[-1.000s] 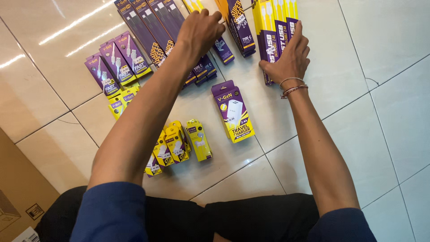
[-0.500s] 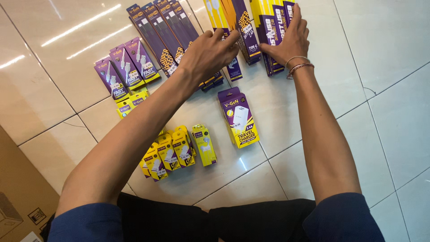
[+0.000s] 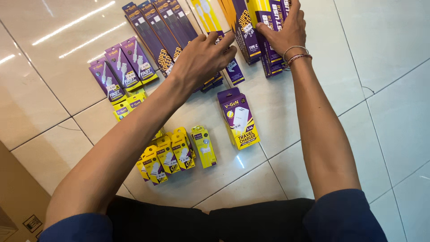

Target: The person removes small yellow and purple product boxes from a large cardboard carton and arranges them into neat rows on the tiled floor. The person repeatedly reaches into the box to retrieve more items and continues organizing them into groups.

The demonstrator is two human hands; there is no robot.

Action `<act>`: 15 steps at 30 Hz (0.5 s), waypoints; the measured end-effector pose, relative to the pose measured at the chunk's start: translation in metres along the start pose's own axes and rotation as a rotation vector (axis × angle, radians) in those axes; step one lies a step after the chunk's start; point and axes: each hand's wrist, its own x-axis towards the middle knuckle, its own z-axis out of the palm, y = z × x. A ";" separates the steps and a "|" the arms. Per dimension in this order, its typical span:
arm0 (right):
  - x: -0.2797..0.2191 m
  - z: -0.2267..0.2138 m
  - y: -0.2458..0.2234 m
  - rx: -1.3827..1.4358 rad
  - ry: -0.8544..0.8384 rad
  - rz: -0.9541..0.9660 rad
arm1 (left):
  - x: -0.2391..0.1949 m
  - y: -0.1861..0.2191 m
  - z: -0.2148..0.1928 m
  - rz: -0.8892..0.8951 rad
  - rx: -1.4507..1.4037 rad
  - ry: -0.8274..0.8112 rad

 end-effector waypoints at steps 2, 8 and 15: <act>-0.003 -0.002 0.001 -0.002 -0.009 0.022 | -0.001 0.000 -0.007 -0.001 -0.025 -0.033; -0.010 -0.008 -0.003 0.050 -0.044 0.033 | 0.001 -0.001 -0.011 -0.010 -0.068 -0.061; -0.004 -0.007 -0.024 0.120 -0.076 -0.167 | 0.007 -0.008 -0.016 -0.020 -0.075 -0.070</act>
